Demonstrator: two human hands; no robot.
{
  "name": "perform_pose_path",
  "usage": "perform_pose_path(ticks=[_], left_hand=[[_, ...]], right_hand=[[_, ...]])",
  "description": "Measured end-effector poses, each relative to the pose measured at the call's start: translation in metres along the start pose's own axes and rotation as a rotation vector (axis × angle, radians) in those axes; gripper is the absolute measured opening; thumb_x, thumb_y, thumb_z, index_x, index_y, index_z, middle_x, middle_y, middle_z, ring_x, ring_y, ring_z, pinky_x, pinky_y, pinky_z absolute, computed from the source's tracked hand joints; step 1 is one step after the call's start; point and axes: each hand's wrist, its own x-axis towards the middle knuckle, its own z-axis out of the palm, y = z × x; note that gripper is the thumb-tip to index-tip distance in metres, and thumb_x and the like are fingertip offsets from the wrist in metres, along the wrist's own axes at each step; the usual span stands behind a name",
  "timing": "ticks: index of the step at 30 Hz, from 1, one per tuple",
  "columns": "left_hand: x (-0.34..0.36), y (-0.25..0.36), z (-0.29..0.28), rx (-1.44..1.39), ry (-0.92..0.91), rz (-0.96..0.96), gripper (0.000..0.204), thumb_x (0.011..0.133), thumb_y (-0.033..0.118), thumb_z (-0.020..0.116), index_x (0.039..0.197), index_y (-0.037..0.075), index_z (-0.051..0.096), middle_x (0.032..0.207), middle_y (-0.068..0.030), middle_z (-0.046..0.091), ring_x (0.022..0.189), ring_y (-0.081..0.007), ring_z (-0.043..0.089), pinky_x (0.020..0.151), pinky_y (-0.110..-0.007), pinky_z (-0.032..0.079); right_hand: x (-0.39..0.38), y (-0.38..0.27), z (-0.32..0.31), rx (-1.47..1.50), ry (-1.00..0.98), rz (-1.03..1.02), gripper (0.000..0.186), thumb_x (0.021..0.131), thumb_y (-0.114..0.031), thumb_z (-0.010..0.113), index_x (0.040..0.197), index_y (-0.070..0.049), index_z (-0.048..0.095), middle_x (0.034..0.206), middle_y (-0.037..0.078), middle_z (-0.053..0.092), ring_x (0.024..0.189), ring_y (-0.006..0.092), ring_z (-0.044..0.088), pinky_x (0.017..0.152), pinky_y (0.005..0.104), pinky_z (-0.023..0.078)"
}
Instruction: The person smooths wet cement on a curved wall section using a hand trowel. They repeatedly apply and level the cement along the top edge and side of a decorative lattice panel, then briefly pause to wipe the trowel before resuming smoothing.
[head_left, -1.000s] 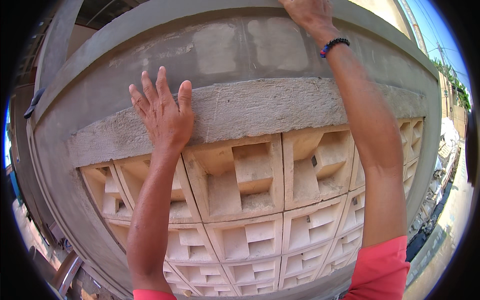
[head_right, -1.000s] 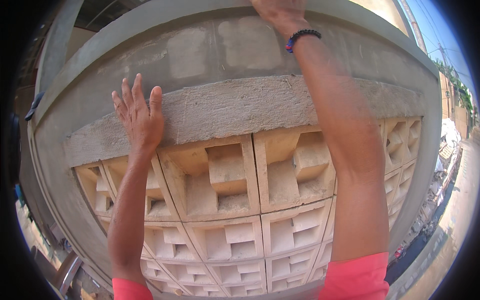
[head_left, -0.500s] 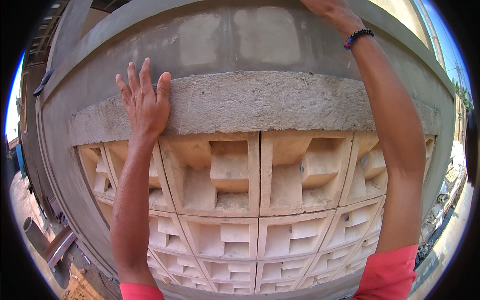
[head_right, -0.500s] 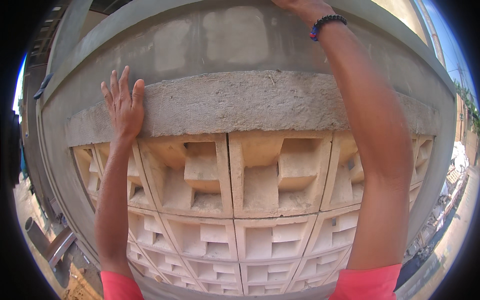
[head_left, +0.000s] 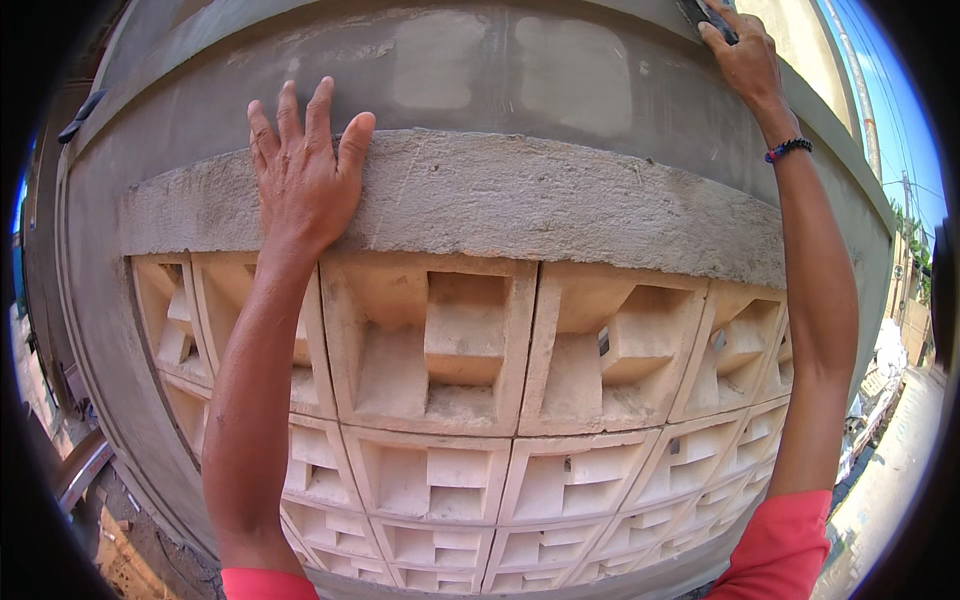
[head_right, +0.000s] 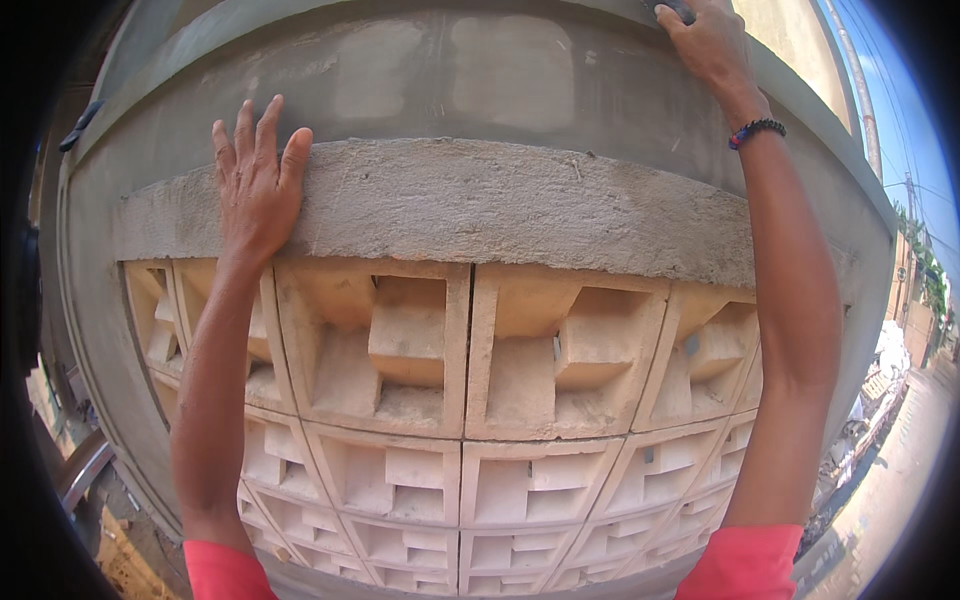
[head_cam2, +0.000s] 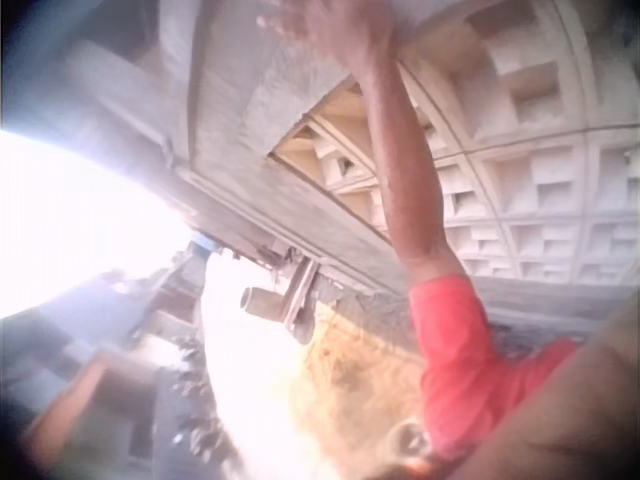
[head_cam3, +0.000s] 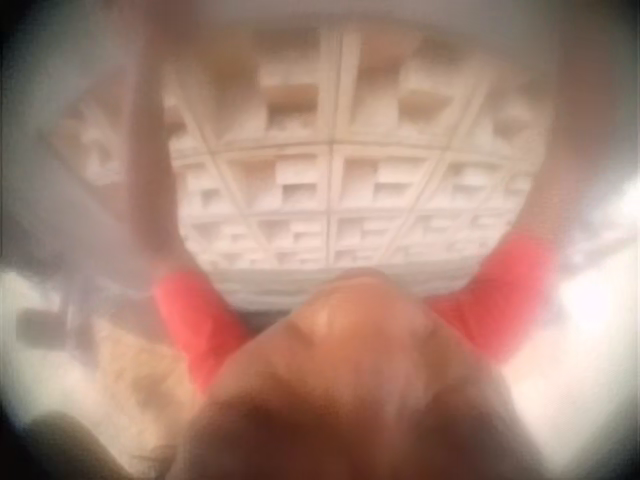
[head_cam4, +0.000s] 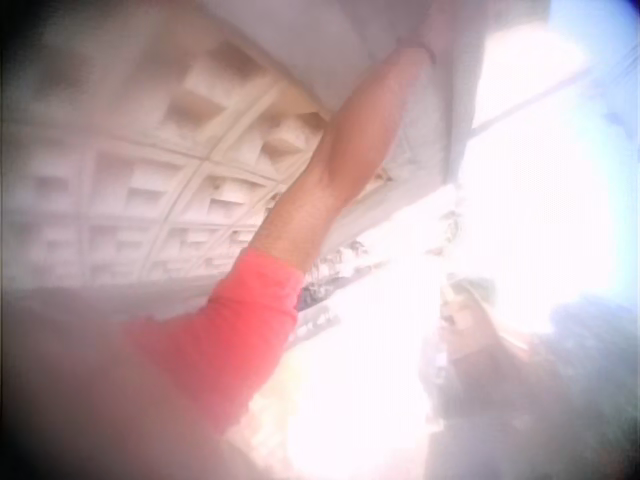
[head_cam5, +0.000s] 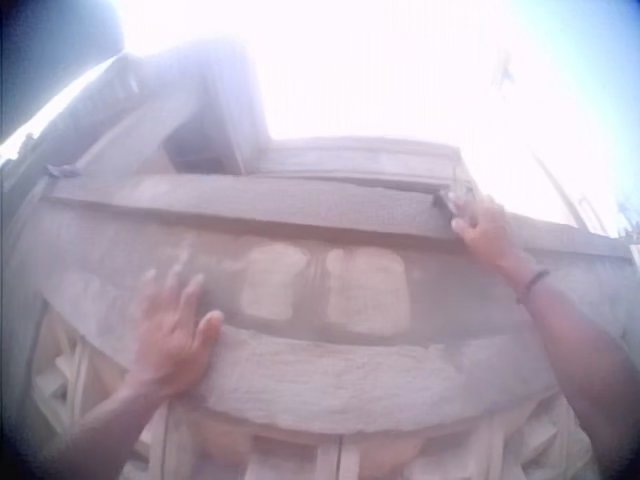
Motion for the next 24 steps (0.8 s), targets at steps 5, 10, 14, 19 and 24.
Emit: perform_pose_path(ticks=[5, 10, 14, 19, 24], left_hand=[[0.002, 0.014, 0.012, -0.057, 0.039, 0.008, 0.073, 0.092, 0.07, 0.026, 0.147, 0.023, 0.035, 0.154, -0.0141, 0.025, 0.145, -0.0387, 0.01, 0.117, -0.051, 0.013], [-0.002, 0.0, 0.002, -0.005, 0.042, 0.016, 0.072, 0.092, 0.069, 0.029, 0.146, 0.022, 0.035, 0.153, -0.015, 0.026, 0.144, -0.0396, 0.011, 0.117, -0.051, 0.014], [-0.001, 0.014, 0.008, -0.068, 0.064, 0.007, 0.069, 0.093, 0.067, 0.031, 0.146, 0.022, 0.036, 0.153, -0.0154, 0.027, 0.144, -0.0409, 0.012, 0.117, -0.052, 0.014], [-0.002, 0.006, 0.005, -0.103, 0.089, -0.002, 0.067, 0.094, 0.064, 0.032, 0.145, 0.02, 0.038, 0.151, -0.0164, 0.03, 0.143, -0.042, 0.014, 0.117, -0.052, 0.014], [-0.004, 0.011, 0.001, -0.181, 0.067, 0.002, 0.067, 0.096, 0.061, 0.032, 0.143, 0.015, 0.039, 0.148, -0.0203, 0.032, 0.141, -0.046, 0.016, 0.116, -0.054, 0.014]], right_hand=[[0.022, 0.017, 0.028, -0.186, 0.189, -0.119, 0.044, 0.078, -0.022, 0.063, 0.118, -0.006, 0.064, 0.106, 0.024, 0.065, 0.103, 0.0389, 0.058, 0.09, 0.0448, 0.046], [0.001, 0.01, 0.021, -0.055, -0.022, -0.243, 0.047, 0.084, -0.039, 0.058, 0.13, -0.03, 0.059, 0.108, 0.021, 0.062, 0.103, 0.0325, 0.06, 0.094, 0.043, 0.045], [0.021, 0.068, 0.008, -0.317, 0.057, 0.198, 0.047, 0.085, -0.031, 0.064, 0.131, -0.026, 0.058, 0.107, 0.021, 0.062, 0.097, 0.0309, 0.062, 0.089, 0.0389, 0.048], [0.025, -0.029, 0.049, -0.156, 0.024, -0.178, 0.044, 0.089, -0.036, 0.061, 0.132, -0.026, 0.059, 0.118, 0.015, 0.062, 0.109, 0.0307, 0.059, 0.097, 0.0373, 0.045], [-0.005, 0.048, -0.002, -0.232, -0.019, 0.117, 0.052, 0.082, -0.032, 0.06, 0.133, -0.029, 0.056, 0.117, 0.024, 0.061, 0.107, 0.0344, 0.06, 0.093, 0.0374, 0.047]])
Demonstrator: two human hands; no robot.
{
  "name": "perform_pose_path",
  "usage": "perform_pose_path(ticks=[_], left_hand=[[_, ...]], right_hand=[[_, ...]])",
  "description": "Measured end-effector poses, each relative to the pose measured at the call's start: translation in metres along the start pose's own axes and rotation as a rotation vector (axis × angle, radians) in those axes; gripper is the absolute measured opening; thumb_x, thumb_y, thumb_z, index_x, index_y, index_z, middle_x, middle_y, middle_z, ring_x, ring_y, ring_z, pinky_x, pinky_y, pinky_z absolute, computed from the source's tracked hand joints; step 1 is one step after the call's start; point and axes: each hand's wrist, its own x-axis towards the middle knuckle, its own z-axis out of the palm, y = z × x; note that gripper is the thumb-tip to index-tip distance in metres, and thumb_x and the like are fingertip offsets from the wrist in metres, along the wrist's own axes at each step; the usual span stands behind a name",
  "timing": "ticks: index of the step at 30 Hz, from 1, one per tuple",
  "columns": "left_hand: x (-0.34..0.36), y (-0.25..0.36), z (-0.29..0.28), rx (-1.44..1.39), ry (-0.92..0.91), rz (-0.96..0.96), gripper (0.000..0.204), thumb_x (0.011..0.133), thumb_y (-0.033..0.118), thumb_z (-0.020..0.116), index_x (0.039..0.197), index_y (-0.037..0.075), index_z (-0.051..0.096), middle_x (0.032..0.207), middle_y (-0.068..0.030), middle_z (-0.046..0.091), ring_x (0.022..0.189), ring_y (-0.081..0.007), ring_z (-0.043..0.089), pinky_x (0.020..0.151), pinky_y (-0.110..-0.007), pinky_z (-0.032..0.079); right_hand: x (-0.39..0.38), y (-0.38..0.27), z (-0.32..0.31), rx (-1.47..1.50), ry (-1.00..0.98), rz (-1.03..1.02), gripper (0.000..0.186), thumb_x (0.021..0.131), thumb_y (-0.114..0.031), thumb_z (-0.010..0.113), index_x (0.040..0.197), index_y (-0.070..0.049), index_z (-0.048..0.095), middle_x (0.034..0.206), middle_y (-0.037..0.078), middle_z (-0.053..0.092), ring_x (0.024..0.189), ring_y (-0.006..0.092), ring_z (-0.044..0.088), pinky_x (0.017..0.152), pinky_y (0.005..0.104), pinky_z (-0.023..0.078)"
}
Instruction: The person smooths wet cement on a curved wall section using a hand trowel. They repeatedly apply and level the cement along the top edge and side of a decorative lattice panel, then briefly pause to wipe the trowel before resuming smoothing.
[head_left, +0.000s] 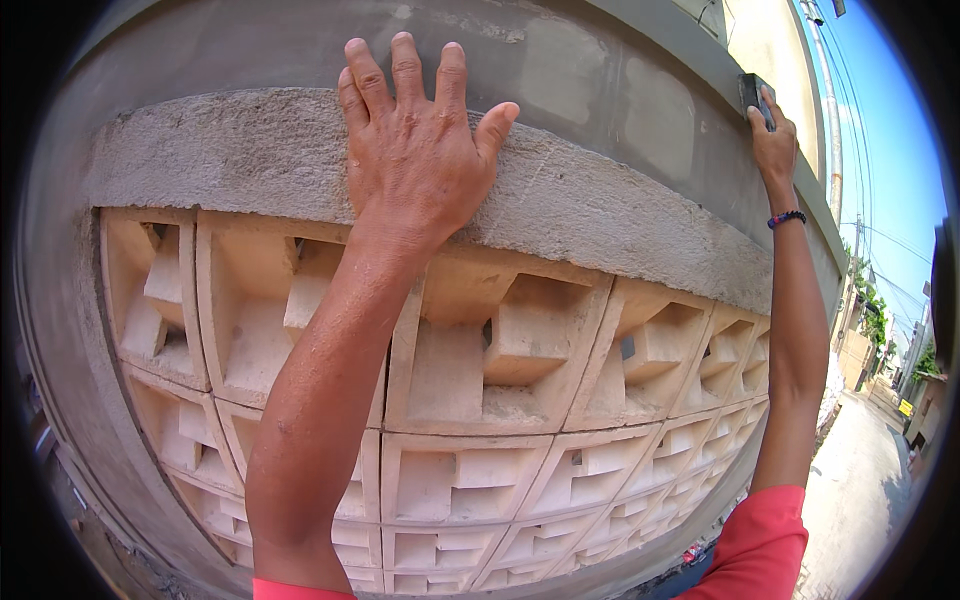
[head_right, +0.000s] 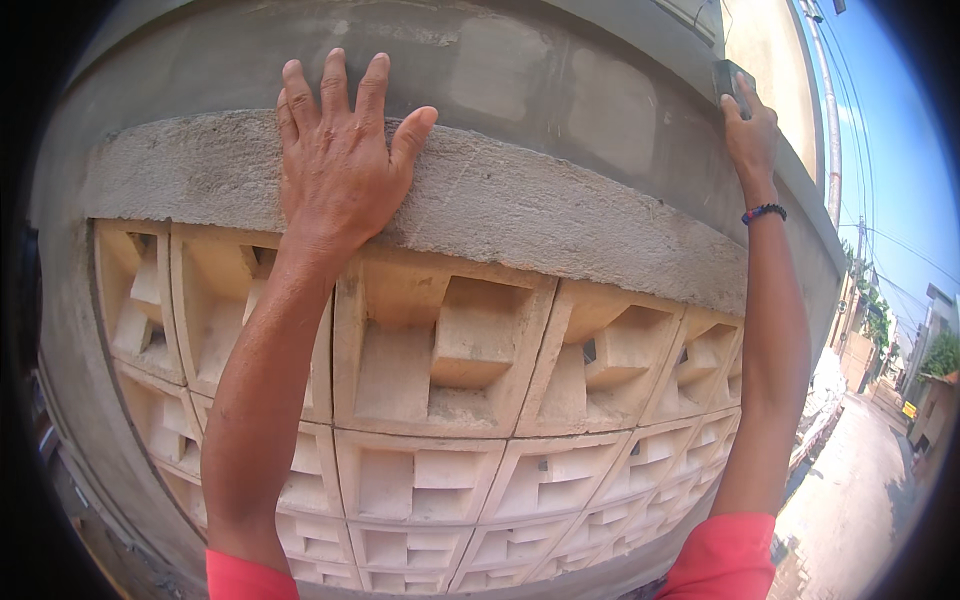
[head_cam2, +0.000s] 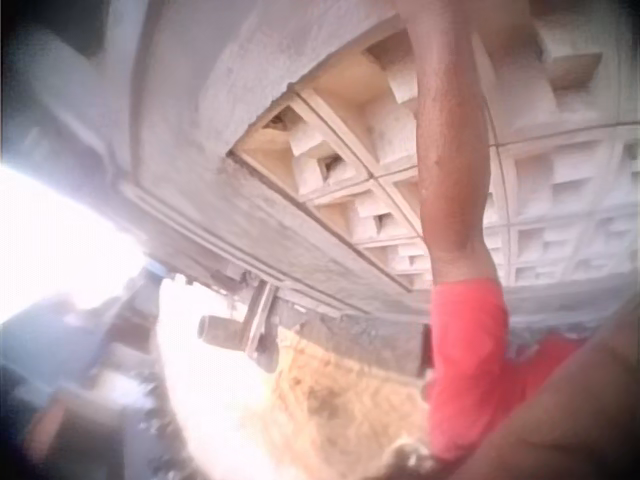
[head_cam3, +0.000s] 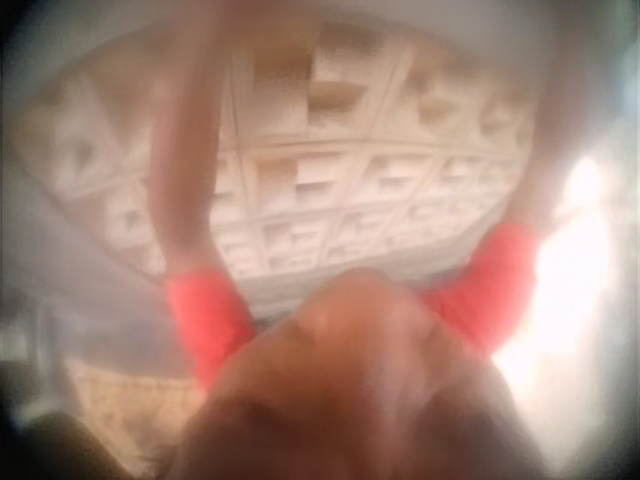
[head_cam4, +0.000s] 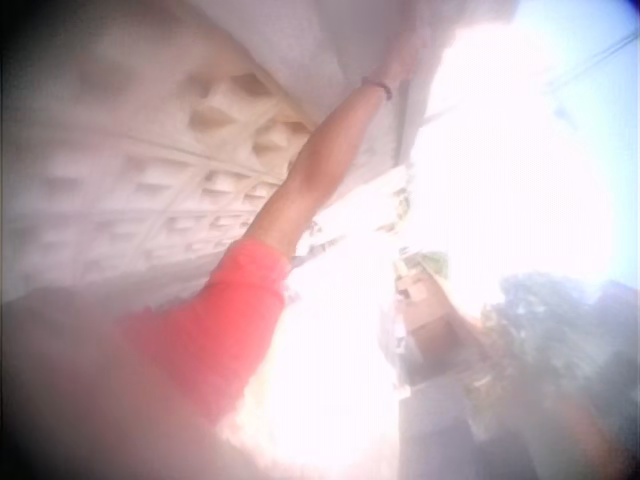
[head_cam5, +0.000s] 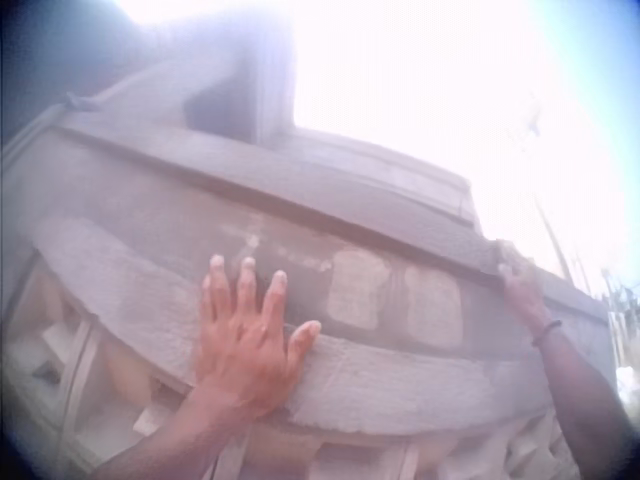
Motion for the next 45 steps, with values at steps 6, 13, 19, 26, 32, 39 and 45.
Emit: perform_pose_path(ticks=[6, 13, 19, 26, 32, 39, 45], left_hand=[[0.0, 0.002, 0.001, -0.077, 0.021, 0.008, 0.066, 0.096, 0.059, 0.034, 0.142, 0.011, 0.041, 0.147, -0.0227, 0.033, 0.139, -0.0476, 0.017, 0.115, -0.056, 0.014], [-0.003, -0.01, 0.001, -0.106, 0.036, 0.002, 0.064, 0.096, 0.057, 0.037, 0.14, 0.011, 0.043, 0.146, -0.0234, 0.034, 0.139, -0.0481, 0.017, 0.115, -0.056, 0.014], [-0.002, 0.005, 0.001, -0.166, 0.02, -0.004, 0.064, 0.096, 0.057, 0.038, 0.141, 0.012, 0.042, 0.145, -0.0242, 0.034, 0.14, -0.048, 0.016, 0.115, -0.055, 0.013], [-0.002, -0.006, 0.002, -0.06, 0.043, 0.013, 0.066, 0.095, 0.059, 0.037, 0.142, 0.014, 0.042, 0.147, -0.0219, 0.035, 0.14, -0.0464, 0.018, 0.116, -0.054, 0.013], [0.002, 0.007, -0.023, -0.028, -0.122, -0.041, 0.064, 0.097, 0.049, 0.038, 0.143, 0.004, 0.036, 0.149, -0.0258, 0.029, 0.141, -0.0466, 0.014, 0.117, -0.053, 0.011], [-0.002, 0.018, -0.015, -0.003, -0.083, -0.064, 0.065, 0.096, 0.051, 0.038, 0.142, 0.004, 0.038, 0.148, -0.0249, 0.03, 0.142, -0.0454, 0.011, 0.118, -0.051, 0.008], [-0.003, -0.018, 0.014, 0.152, 0.068, 0.078, 0.069, 0.092, 0.068, 0.03, 0.144, 0.025, 0.039, 0.151, -0.0132, 0.032, 0.144, -0.0373, 0.017, 0.117, -0.054, 0.016]], right_hand=[[0.034, -0.088, 0.039, -0.229, 0.123, 0.161, 0.052, 0.081, -0.046, 0.059, 0.131, -0.029, 0.059, 0.112, 0.017, 0.068, 0.107, 0.0314, 0.063, 0.096, 0.0374, 0.046], [0.016, -0.156, 0.036, 0.185, 0.016, -0.426, 0.051, 0.082, -0.042, 0.064, 0.131, -0.03, 0.059, 0.113, 0.017, 0.067, 0.108, 0.0269, 0.063, 0.095, 0.0382, 0.046], [0.016, -0.033, 0.009, -0.128, 0.085, 0.212, 0.05, 0.082, -0.034, 0.061, 0.13, -0.022, 0.06, 0.117, 0.019, 0.065, 0.111, 0.032, 0.061, 0.095, 0.0369, 0.046], [0.042, -0.087, 0.038, -0.037, 0.116, -0.148, 0.049, 0.083, -0.047, 0.059, 0.129, -0.031, 0.06, 0.104, 0.02, 0.067, 0.102, 0.0358, 0.063, 0.092, 0.0419, 0.047], [0.015, -0.031, 0.023, -0.099, 0.08, 0.112, 0.054, 0.082, -0.044, 0.06, 0.132, -0.026, 0.058, 0.115, 0.019, 0.066, 0.11, 0.0325, 0.062, 0.096, 0.0399, 0.045], [0.056, -0.011, 0.015, -0.131, 0.027, 0.077, 0.057, 0.081, -0.05, 0.06, 0.13, -0.02, 0.06, 0.115, 0.015, 0.067, 0.11, 0.0307, 0.062, 0.096, 0.0369, 0.045], [0.012, -0.041, 0.031, 0.0, 0.056, 0.104, 0.053, 0.081, -0.046, 0.06, 0.129, -0.024, 0.061, 0.118, 0.014, 0.066, 0.114, 0.027, 0.06, 0.098, 0.0364, 0.044]])
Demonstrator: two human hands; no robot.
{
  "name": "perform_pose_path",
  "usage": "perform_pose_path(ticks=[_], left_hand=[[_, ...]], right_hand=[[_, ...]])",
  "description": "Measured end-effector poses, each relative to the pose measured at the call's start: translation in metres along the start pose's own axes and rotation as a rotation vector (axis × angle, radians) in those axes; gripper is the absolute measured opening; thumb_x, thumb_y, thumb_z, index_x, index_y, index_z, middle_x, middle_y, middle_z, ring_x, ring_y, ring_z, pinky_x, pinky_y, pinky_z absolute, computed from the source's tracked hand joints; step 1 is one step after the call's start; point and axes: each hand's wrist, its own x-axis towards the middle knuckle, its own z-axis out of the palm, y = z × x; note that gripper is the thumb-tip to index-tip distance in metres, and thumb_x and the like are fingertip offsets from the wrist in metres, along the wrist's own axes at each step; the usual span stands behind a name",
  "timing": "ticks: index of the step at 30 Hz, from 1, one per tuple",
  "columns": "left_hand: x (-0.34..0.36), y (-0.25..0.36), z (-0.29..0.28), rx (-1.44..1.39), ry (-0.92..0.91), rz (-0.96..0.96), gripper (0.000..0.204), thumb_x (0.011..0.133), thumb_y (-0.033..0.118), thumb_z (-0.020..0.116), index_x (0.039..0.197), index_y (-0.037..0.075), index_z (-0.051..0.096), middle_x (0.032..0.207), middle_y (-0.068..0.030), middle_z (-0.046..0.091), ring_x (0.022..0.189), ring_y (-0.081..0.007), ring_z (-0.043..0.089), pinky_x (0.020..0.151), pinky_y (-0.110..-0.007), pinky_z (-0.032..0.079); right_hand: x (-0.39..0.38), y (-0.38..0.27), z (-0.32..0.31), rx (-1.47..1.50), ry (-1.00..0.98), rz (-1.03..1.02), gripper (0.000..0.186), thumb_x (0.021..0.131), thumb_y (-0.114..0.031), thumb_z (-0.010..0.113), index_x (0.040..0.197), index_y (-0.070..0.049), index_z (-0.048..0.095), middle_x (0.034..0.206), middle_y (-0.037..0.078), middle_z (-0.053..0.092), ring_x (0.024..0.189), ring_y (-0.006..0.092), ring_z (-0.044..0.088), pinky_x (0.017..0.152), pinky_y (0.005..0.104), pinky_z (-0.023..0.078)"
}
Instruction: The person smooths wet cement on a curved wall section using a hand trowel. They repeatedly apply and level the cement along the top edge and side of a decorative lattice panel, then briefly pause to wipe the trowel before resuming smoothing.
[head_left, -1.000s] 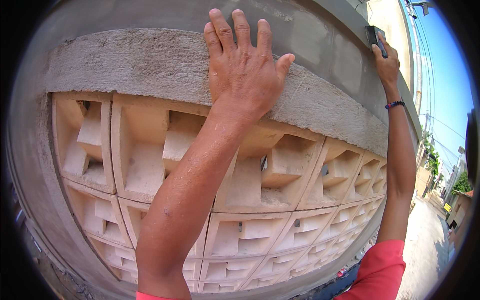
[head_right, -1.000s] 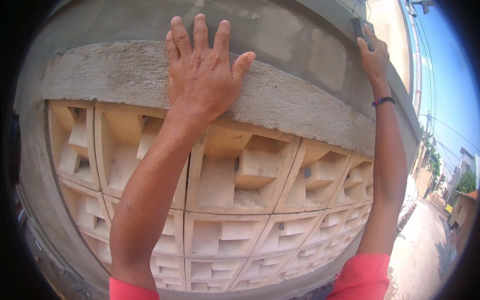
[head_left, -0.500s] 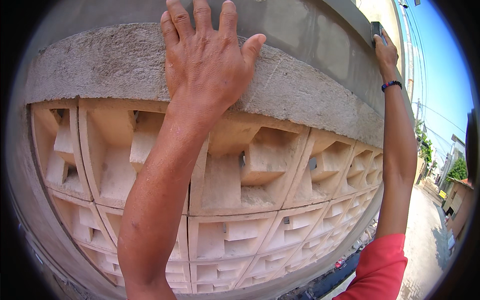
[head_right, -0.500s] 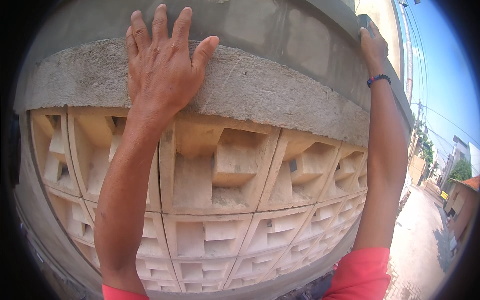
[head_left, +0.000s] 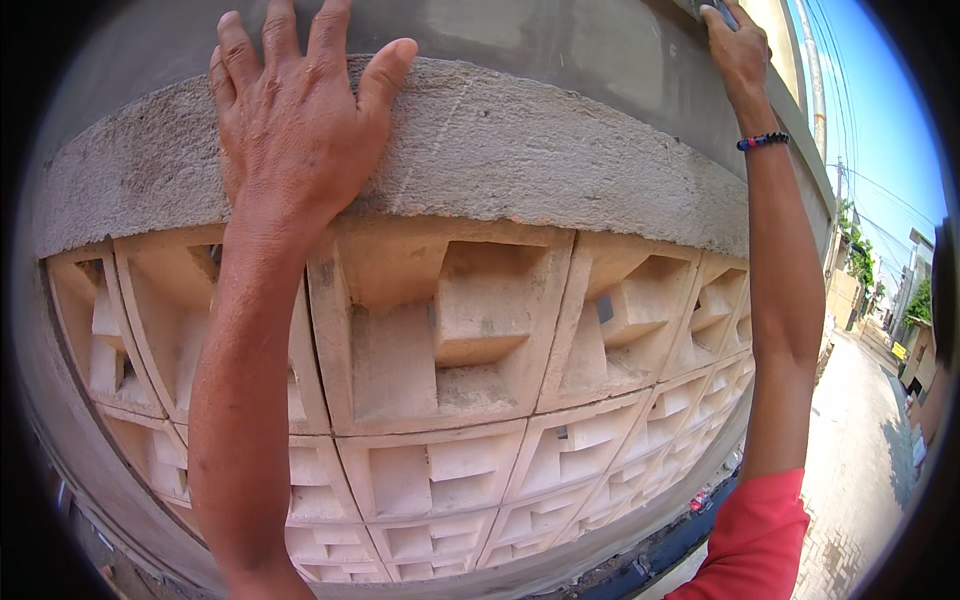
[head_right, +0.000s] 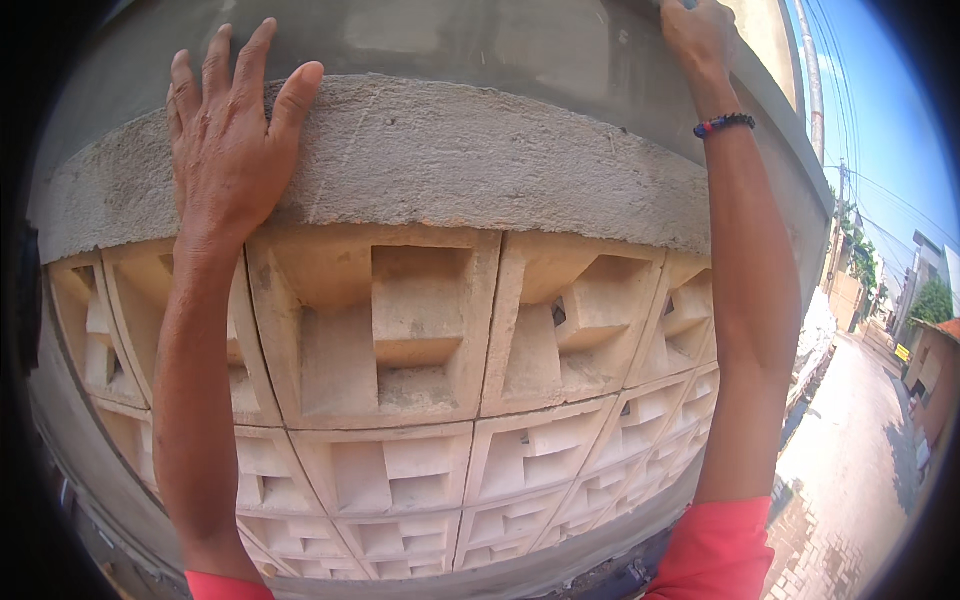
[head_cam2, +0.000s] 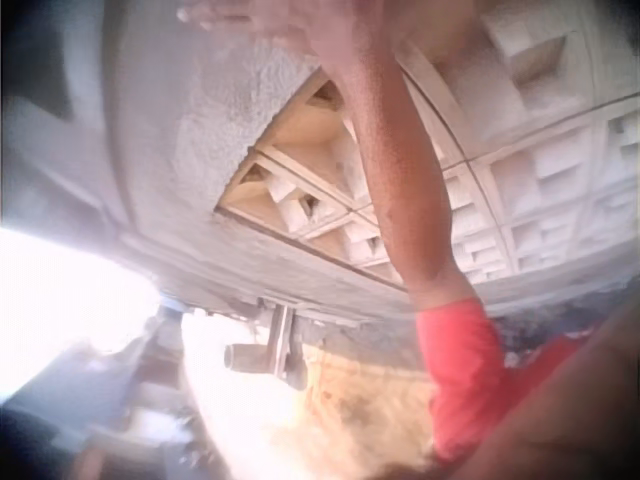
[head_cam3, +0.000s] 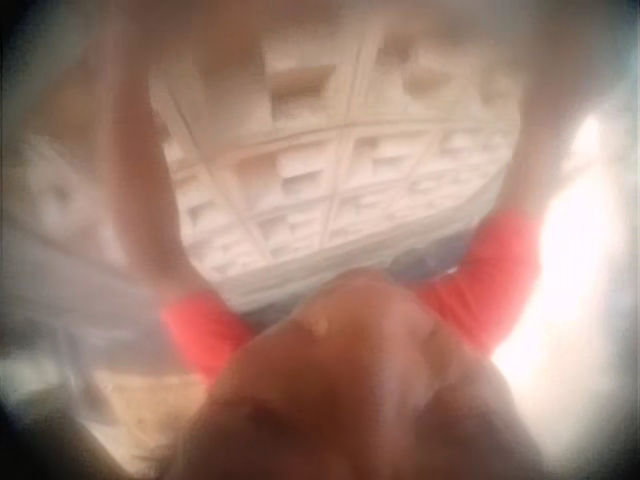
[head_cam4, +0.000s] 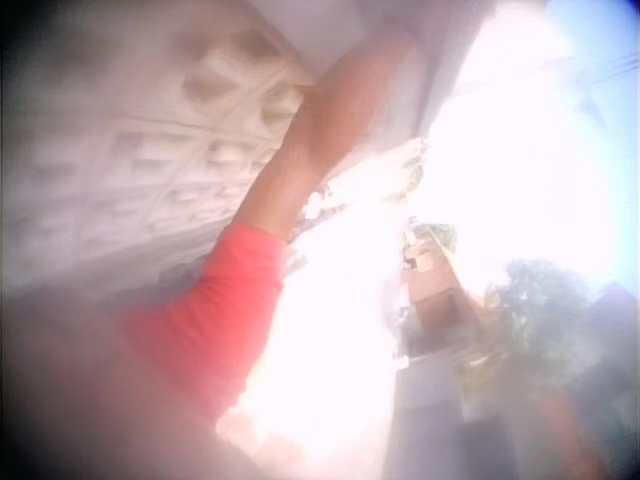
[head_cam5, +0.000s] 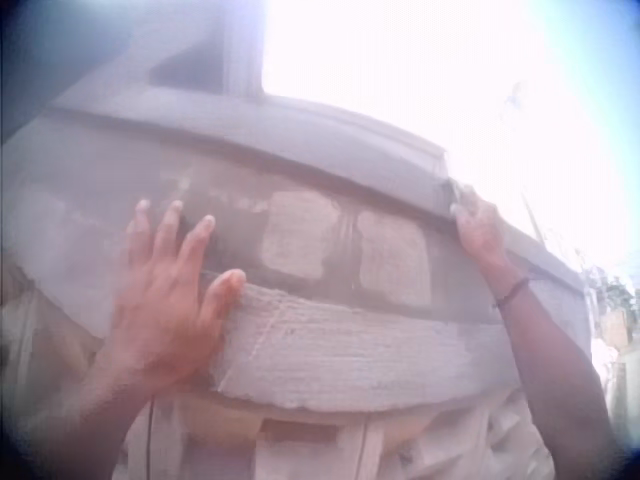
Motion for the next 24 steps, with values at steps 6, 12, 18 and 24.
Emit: perform_pose_path(ticks=[6, 12, 18, 24], left_hand=[[0.004, -0.007, 0.002, 0.018, -0.004, -0.005, 0.074, 0.088, 0.074, 0.027, 0.145, 0.029, 0.038, 0.153, -0.0111, 0.03, 0.145, -0.0352, 0.017, 0.115, -0.056, 0.018], [0.004, 0.005, 0.008, -0.005, -0.098, -0.065, 0.075, 0.087, 0.075, 0.02, 0.147, 0.032, 0.035, 0.155, -0.0087, 0.026, 0.146, -0.0336, 0.013, 0.116, -0.056, 0.013], [0.004, -0.004, 0.003, -0.013, -0.126, -0.012, 0.072, 0.09, 0.072, 0.019, 0.148, 0.03, 0.033, 0.156, -0.007, 0.024, 0.146, -0.0329, 0.011, 0.117, -0.056, 0.009], [0.012, -0.013, -0.001, -0.058, -0.152, 0.008, 0.069, 0.093, 0.068, 0.019, 0.147, 0.028, 0.034, 0.156, -0.0068, 0.024, 0.146, -0.0331, 0.01, 0.117, -0.054, 0.006]], right_hand=[[-0.013, -0.05, -0.005, 0.095, 0.135, -0.26, 0.047, 0.083, -0.025, 0.059, 0.128, -0.01, 0.059, 0.113, 0.029, 0.06, 0.104, 0.0414, 0.059, 0.092, 0.0442, 0.047], [-0.013, 0.193, -0.059, -0.223, 0.071, 0.204, 0.046, 0.086, -0.028, 0.055, 0.128, -0.009, 0.057, 0.121, 0.023, 0.06, 0.114, 0.0383, 0.056, 0.094, 0.0449, 0.046], [-0.038, 0.057, -0.042, 0.159, 0.075, 0.033, 0.045, 0.081, -0.023, 0.061, 0.124, -0.011, 0.062, 0.116, 0.028, 0.058, 0.11, 0.0399, 0.056, 0.097, 0.0456, 0.044], [-0.02, 0.054, -0.037, 0.069, 0.119, -0.159, 0.045, 0.084, -0.027, 0.059, 0.128, -0.015, 0.06, 0.117, 0.027, 0.055, 0.112, 0.0435, 0.051, 0.097, 0.0474, 0.044]])
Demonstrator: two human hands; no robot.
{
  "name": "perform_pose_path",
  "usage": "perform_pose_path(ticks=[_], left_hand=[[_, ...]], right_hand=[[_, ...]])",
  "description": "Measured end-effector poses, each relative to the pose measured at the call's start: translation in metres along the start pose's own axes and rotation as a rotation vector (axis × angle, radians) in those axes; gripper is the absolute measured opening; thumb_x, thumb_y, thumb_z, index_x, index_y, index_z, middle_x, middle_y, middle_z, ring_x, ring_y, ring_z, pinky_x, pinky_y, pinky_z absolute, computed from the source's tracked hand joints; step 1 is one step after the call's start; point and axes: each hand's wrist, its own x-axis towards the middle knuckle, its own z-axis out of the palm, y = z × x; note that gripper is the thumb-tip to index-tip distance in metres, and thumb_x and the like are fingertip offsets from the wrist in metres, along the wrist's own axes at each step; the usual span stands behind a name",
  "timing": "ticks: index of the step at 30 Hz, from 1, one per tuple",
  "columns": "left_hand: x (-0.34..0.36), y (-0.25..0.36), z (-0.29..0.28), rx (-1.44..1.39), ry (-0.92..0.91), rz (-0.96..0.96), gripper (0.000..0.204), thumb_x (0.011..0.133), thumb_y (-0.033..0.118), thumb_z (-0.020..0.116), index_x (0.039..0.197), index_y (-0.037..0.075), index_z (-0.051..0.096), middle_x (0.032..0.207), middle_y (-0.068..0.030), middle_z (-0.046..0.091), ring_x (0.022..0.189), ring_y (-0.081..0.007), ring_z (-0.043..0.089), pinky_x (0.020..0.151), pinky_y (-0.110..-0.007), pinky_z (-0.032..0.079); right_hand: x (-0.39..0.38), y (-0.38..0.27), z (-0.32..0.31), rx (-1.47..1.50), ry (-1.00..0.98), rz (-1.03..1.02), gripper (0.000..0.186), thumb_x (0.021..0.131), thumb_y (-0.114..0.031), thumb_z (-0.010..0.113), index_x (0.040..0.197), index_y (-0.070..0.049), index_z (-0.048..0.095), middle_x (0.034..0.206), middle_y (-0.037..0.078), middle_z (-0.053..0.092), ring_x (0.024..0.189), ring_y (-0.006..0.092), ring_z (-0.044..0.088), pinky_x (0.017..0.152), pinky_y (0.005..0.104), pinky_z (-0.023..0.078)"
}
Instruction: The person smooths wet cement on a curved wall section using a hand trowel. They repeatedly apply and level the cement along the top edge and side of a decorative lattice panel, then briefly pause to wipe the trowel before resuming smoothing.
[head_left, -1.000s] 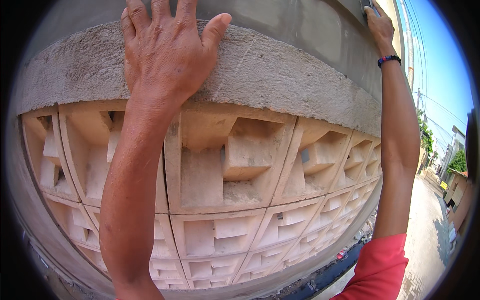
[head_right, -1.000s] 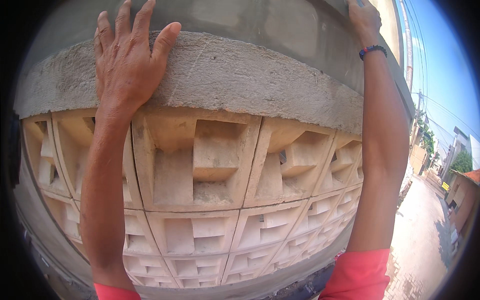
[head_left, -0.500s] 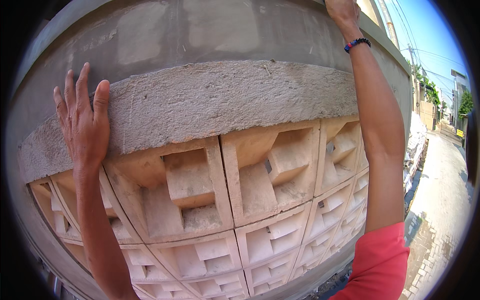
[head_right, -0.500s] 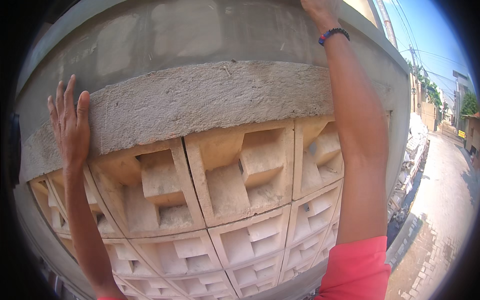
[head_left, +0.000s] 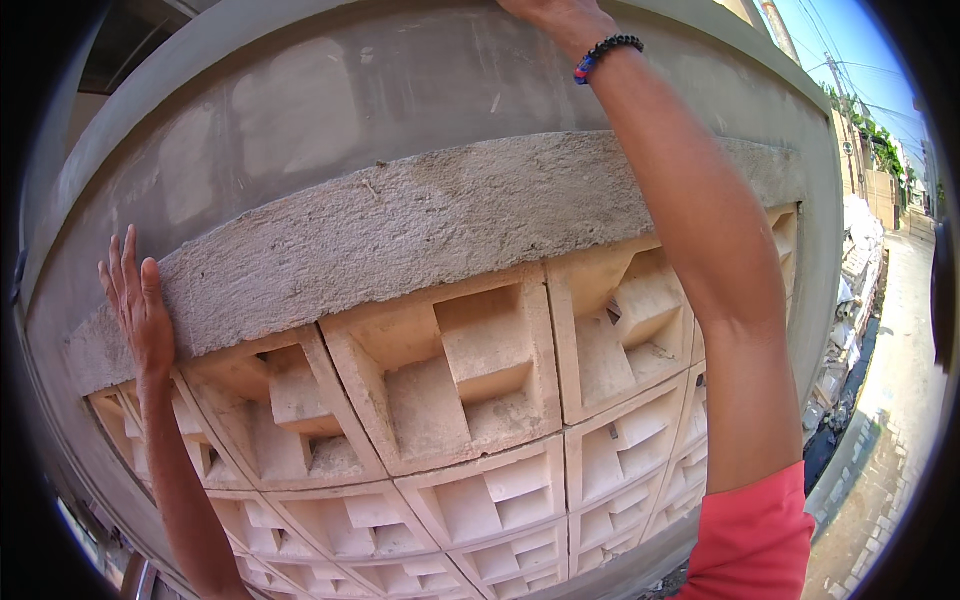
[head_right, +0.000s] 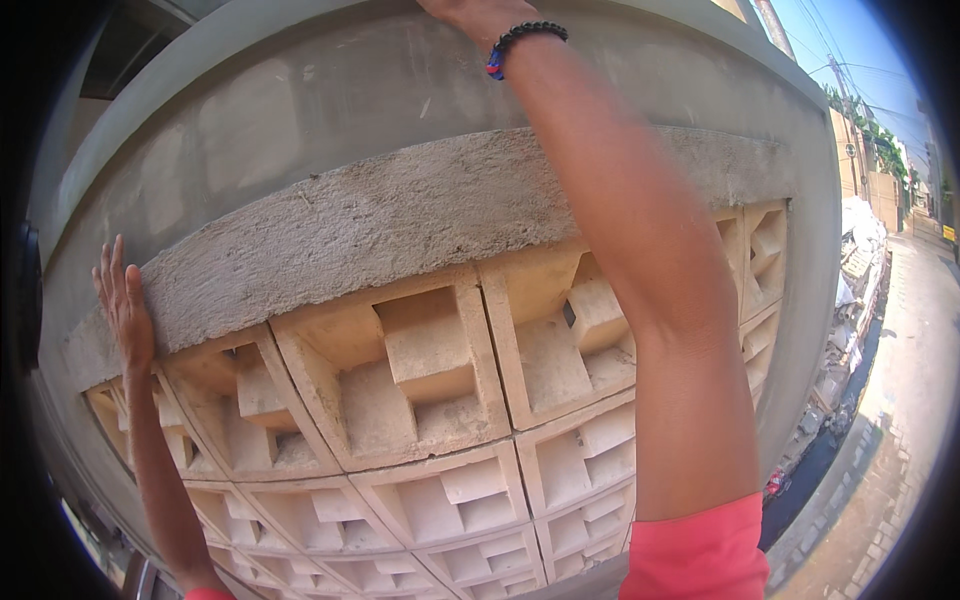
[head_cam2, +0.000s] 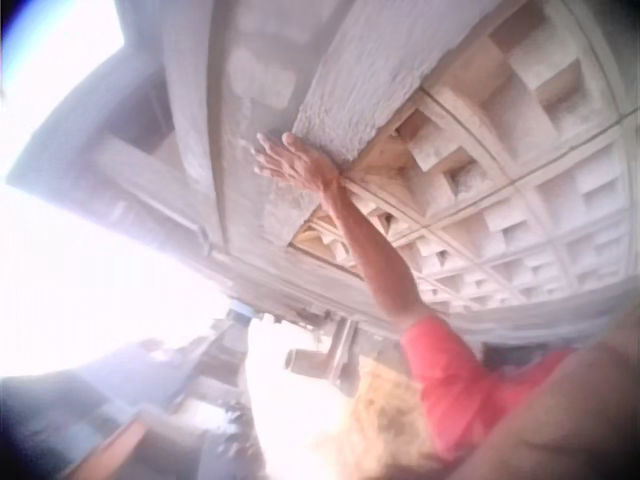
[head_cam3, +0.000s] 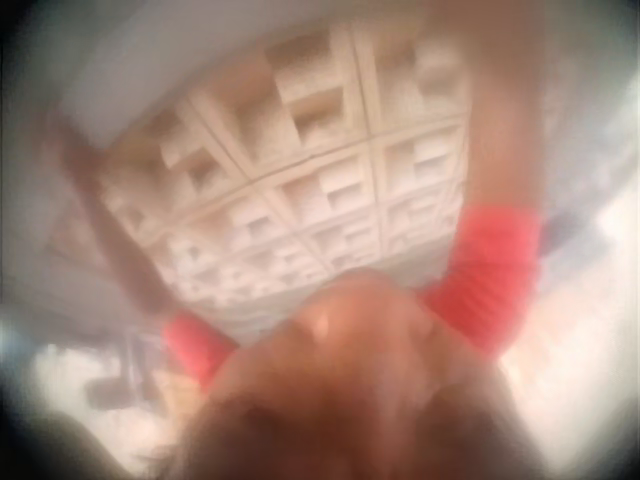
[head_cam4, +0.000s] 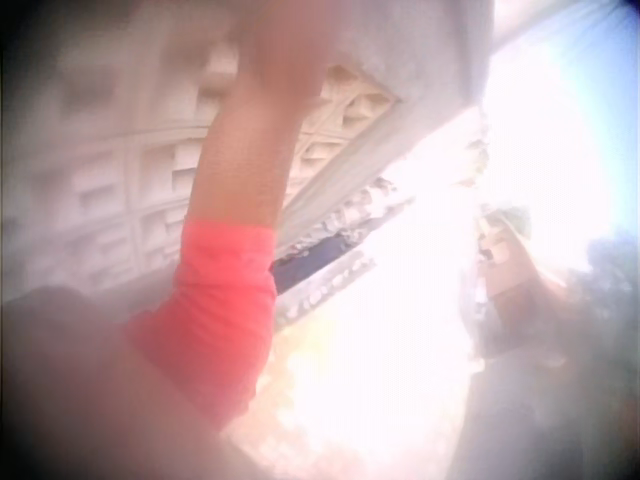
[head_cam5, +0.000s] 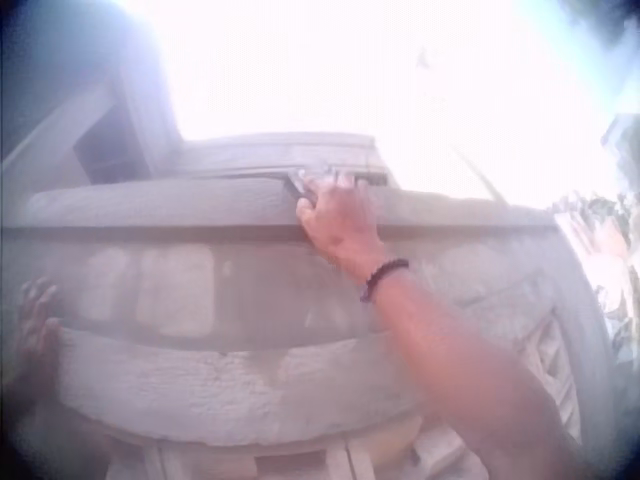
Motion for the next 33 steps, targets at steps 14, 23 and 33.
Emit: perform_pose_path(ticks=[14, 23, 33], left_hand=[[0.004, 0.003, 0.002, 0.03, -0.057, -0.005, 0.064, 0.098, 0.061, 0.021, 0.148, 0.023, 0.035, 0.156, -0.0082, 0.025, 0.145, -0.0365, 0.01, 0.117, -0.051, 0.009], [-0.007, -0.016, -0.004, -0.003, -0.026, -0.015, 0.067, 0.097, 0.062, 0.019, 0.149, 0.021, 0.031, 0.156, -0.0094, 0.024, 0.146, -0.0354, 0.01, 0.117, -0.051, 0.009], [-0.001, -0.013, 0.01, -0.11, 0.052, 0.04, 0.067, 0.097, 0.063, 0.02, 0.149, 0.022, 0.032, 0.155, -0.007, 0.027, 0.146, -0.0339, 0.012, 0.117, -0.051, 0.008]], right_hand=[[-0.02, 0.069, -0.029, -0.064, 0.027, 0.189, 0.042, 0.083, -0.028, 0.06, 0.123, -0.013, 0.063, 0.12, 0.023, 0.058, 0.113, 0.0392, 0.053, 0.096, 0.0496, 0.044], [-0.023, 0.103, -0.034, 0.045, -0.008, 0.264, 0.039, 0.085, -0.028, 0.057, 0.121, -0.015, 0.063, 0.119, 0.025, 0.055, 0.105, 0.0394, 0.057, 0.088, 0.0489, 0.048], [-0.207, 0.252, -0.276, 0.367, 0.125, 0.972, 0.057, 0.089, -0.033, 0.061, 0.141, -0.015, 0.047, 0.106, -0.004, 0.06, 0.081, 0.005, 0.051, 0.066, 0.0216, 0.04]])
